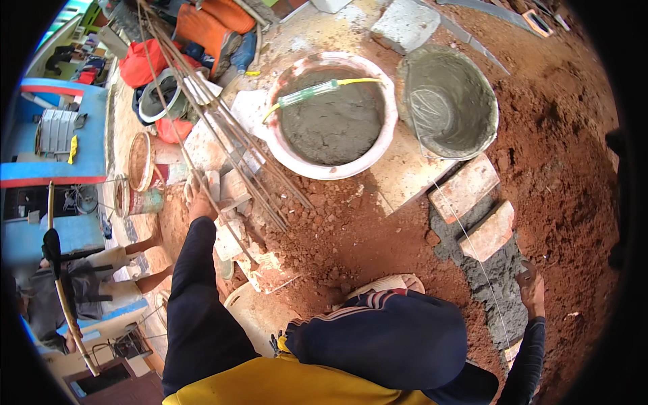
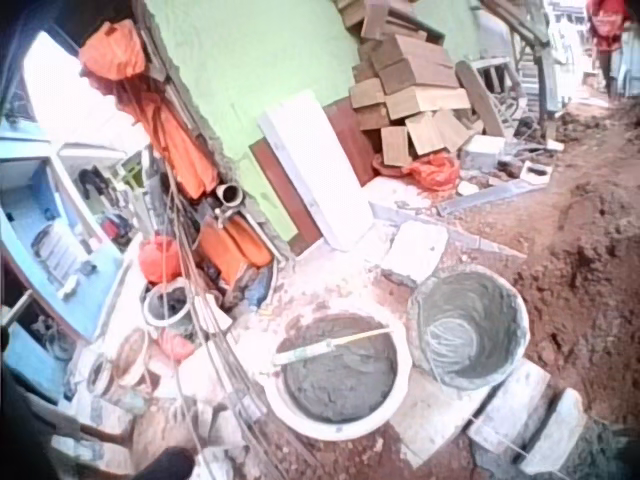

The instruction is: The person scoops wet cement from a bucket with a trowel and spreads it along a string line on the ground. They place bricks one by one into the cement bed, tap them with a hammer to level, and continue the process along the line.

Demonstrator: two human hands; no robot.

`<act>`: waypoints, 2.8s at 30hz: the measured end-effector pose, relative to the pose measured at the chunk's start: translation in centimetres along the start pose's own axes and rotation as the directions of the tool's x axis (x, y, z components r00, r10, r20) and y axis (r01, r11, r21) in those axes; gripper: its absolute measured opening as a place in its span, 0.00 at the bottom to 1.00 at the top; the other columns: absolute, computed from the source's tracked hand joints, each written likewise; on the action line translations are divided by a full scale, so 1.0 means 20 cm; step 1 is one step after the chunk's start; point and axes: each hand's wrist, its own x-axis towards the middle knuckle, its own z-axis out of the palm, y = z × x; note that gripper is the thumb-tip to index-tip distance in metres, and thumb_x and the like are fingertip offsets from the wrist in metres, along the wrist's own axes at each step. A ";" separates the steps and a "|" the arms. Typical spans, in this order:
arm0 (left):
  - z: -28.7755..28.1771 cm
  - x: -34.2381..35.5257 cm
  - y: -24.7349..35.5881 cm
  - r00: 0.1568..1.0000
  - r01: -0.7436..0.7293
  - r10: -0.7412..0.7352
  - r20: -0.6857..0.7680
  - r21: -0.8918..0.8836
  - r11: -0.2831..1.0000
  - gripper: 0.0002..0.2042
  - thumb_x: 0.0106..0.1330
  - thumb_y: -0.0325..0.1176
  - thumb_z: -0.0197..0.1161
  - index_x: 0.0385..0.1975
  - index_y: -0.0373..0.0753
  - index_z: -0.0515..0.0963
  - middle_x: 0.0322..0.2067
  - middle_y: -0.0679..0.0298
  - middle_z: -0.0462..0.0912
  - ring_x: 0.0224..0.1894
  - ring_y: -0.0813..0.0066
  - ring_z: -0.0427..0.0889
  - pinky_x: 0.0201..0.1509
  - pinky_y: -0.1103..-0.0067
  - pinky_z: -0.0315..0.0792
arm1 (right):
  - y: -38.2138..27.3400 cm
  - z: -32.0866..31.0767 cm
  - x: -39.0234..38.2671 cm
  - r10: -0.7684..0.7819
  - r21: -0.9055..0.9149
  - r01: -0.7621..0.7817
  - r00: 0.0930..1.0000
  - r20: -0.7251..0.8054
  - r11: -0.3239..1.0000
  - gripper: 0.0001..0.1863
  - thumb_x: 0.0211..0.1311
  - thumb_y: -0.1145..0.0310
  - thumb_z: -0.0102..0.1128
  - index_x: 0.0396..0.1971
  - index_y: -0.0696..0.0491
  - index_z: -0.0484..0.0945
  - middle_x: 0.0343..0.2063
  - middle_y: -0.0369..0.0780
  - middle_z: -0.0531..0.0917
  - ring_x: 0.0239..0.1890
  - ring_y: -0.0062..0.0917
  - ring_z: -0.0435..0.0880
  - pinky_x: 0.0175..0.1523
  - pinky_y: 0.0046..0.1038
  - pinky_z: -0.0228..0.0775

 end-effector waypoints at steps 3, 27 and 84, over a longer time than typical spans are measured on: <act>0.00 0.30 0.18 0.996 -0.070 0.070 0.050 -0.011 0.997 0.54 0.52 0.49 0.81 0.79 0.45 0.57 0.76 0.48 0.60 0.78 0.47 0.56 0.77 0.59 0.61 | 0.09 0.01 -0.14 0.086 0.005 -0.085 0.996 -0.024 0.996 0.27 0.69 0.57 0.67 0.61 0.56 0.80 0.33 0.50 0.90 0.36 0.42 0.90 0.46 0.43 0.82; -0.88 0.39 1.27 0.971 -0.107 -0.040 -0.234 -0.583 0.805 0.31 0.65 0.38 0.71 0.66 0.40 0.66 0.54 0.61 0.69 0.55 0.67 0.67 0.58 0.72 0.67 | 0.21 0.18 -0.12 0.187 0.201 -0.199 0.979 0.077 0.959 0.38 0.73 0.35 0.55 0.72 0.47 0.72 0.54 0.51 0.87 0.59 0.46 0.84 0.64 0.49 0.75; -0.13 -1.75 3.52 -0.397 -0.885 0.916 0.063 -0.291 -0.363 0.15 0.61 0.37 0.67 0.47 0.43 0.86 0.45 0.61 0.89 0.51 0.61 0.83 0.70 0.59 0.60 | 0.42 0.30 -0.06 0.405 0.478 -0.349 0.914 -0.015 0.806 0.39 0.67 0.43 0.69 0.68 0.55 0.75 0.60 0.52 0.83 0.61 0.42 0.85 0.64 0.43 0.79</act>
